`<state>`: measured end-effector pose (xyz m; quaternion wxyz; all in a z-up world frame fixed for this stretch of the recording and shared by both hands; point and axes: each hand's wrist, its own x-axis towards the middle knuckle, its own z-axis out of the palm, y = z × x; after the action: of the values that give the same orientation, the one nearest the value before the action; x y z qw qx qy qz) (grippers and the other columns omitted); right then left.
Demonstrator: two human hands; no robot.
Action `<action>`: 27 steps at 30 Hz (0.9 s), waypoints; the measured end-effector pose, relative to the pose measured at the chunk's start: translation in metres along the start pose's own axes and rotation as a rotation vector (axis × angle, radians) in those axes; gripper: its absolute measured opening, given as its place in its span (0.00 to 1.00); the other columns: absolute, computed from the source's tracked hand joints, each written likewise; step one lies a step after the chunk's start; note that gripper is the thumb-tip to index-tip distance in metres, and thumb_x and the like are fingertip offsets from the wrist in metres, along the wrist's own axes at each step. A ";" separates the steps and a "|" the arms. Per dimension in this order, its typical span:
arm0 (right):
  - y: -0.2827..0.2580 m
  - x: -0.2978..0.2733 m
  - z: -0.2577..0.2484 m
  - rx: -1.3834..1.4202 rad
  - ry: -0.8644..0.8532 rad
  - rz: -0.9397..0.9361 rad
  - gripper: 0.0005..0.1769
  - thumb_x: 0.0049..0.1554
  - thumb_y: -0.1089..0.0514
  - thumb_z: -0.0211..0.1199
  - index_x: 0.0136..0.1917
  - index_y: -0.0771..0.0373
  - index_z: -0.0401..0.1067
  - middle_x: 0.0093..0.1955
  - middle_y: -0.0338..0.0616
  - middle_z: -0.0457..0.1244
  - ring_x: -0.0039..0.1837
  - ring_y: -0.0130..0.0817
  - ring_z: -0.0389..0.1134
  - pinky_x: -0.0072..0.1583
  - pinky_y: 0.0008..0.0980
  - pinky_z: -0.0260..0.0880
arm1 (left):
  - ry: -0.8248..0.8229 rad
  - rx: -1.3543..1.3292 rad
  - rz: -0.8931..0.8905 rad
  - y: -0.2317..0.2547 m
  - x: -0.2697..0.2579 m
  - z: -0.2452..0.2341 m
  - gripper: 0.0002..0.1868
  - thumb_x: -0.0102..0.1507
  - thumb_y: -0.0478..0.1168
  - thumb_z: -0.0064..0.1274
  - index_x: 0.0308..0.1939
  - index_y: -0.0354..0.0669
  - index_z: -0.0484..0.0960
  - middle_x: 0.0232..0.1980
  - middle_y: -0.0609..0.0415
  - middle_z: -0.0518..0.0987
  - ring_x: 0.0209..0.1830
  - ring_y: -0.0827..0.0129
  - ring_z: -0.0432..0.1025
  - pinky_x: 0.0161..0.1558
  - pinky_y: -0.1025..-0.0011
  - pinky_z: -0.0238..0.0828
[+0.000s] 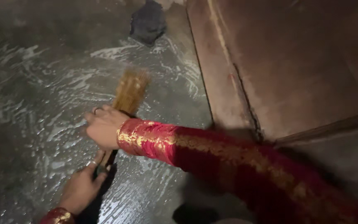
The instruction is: The person uses a short hand broom to scrub and sweep soapy water across a floor, focusing on a drain area and moving the broom in back-and-forth motions.
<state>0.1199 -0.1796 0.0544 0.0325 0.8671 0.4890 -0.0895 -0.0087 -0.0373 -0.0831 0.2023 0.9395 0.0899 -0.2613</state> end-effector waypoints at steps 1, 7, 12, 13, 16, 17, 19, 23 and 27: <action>0.007 -0.004 -0.001 -0.047 -0.028 0.001 0.19 0.49 0.46 0.69 0.52 0.53 0.80 0.59 0.47 0.64 0.66 0.43 0.64 0.67 0.47 0.63 | -0.031 0.044 0.029 0.003 -0.005 -0.008 0.39 0.65 0.60 0.47 0.79 0.76 0.50 0.51 0.40 0.85 0.48 0.47 0.81 0.53 0.53 0.77; 0.058 0.005 0.005 -0.287 -0.164 -0.050 0.14 0.53 0.47 0.66 0.50 0.52 0.80 0.62 0.45 0.65 0.66 0.39 0.64 0.65 0.45 0.61 | -0.181 0.286 0.025 0.031 -0.002 -0.081 0.43 0.69 0.62 0.36 0.83 0.79 0.31 0.58 0.44 0.82 0.47 0.54 0.83 0.53 0.58 0.83; 0.076 0.008 0.026 -0.176 -0.052 0.127 0.21 0.59 0.51 0.61 0.65 0.53 0.72 0.63 0.45 0.66 0.67 0.41 0.64 0.65 0.44 0.61 | -0.150 0.423 0.115 0.037 0.019 -0.091 0.38 0.67 0.64 0.31 0.79 0.88 0.32 0.65 0.48 0.74 0.50 0.55 0.83 0.58 0.59 0.82; 0.077 0.004 0.032 -0.147 0.015 0.163 0.23 0.61 0.54 0.59 0.69 0.54 0.69 0.63 0.47 0.66 0.67 0.43 0.64 0.66 0.46 0.61 | -0.195 0.429 0.118 0.030 0.026 -0.086 0.38 0.68 0.64 0.30 0.79 0.89 0.31 0.64 0.48 0.75 0.50 0.57 0.84 0.58 0.61 0.84; 0.083 -0.006 0.045 -0.231 -0.229 0.197 0.36 0.56 0.52 0.58 0.77 0.57 0.58 0.69 0.49 0.62 0.73 0.45 0.58 0.70 0.45 0.56 | -0.208 0.440 0.104 0.008 0.047 -0.069 0.40 0.67 0.63 0.32 0.79 0.90 0.30 0.63 0.47 0.75 0.51 0.57 0.83 0.58 0.60 0.83; 0.085 -0.009 0.049 -0.202 -0.138 0.208 0.34 0.57 0.53 0.55 0.76 0.57 0.59 0.70 0.49 0.61 0.75 0.46 0.57 0.70 0.45 0.56 | -0.188 0.445 0.099 0.003 0.056 -0.066 0.41 0.66 0.62 0.34 0.79 0.91 0.30 0.63 0.47 0.74 0.53 0.56 0.82 0.59 0.59 0.82; 0.086 -0.020 0.061 -0.145 0.027 0.223 0.29 0.61 0.54 0.50 0.75 0.56 0.61 0.73 0.50 0.59 0.77 0.49 0.54 0.72 0.46 0.54 | -0.179 0.469 0.089 -0.003 0.065 -0.055 0.39 0.68 0.63 0.33 0.80 0.89 0.33 0.60 0.45 0.78 0.50 0.57 0.83 0.55 0.61 0.84; 0.092 -0.024 0.068 -0.172 0.029 0.263 0.32 0.58 0.53 0.50 0.76 0.55 0.58 0.76 0.49 0.56 0.77 0.46 0.54 0.73 0.50 0.51 | -0.201 0.294 -0.006 0.018 0.074 -0.048 0.38 0.73 0.59 0.32 0.83 0.87 0.32 0.48 0.40 0.86 0.43 0.55 0.86 0.51 0.58 0.83; 0.100 -0.027 0.055 -0.202 0.037 0.303 0.30 0.63 0.53 0.49 0.78 0.56 0.57 0.76 0.49 0.56 0.79 0.47 0.52 0.77 0.56 0.47 | -0.180 0.407 0.132 0.051 0.062 -0.049 0.38 0.69 0.61 0.32 0.78 0.93 0.29 0.58 0.47 0.79 0.52 0.57 0.81 0.55 0.58 0.82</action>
<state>0.1845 -0.2624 0.0021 0.1236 0.9247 0.3595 -0.0181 0.0799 -0.0585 -0.0603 0.0323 0.9378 -0.0448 -0.3428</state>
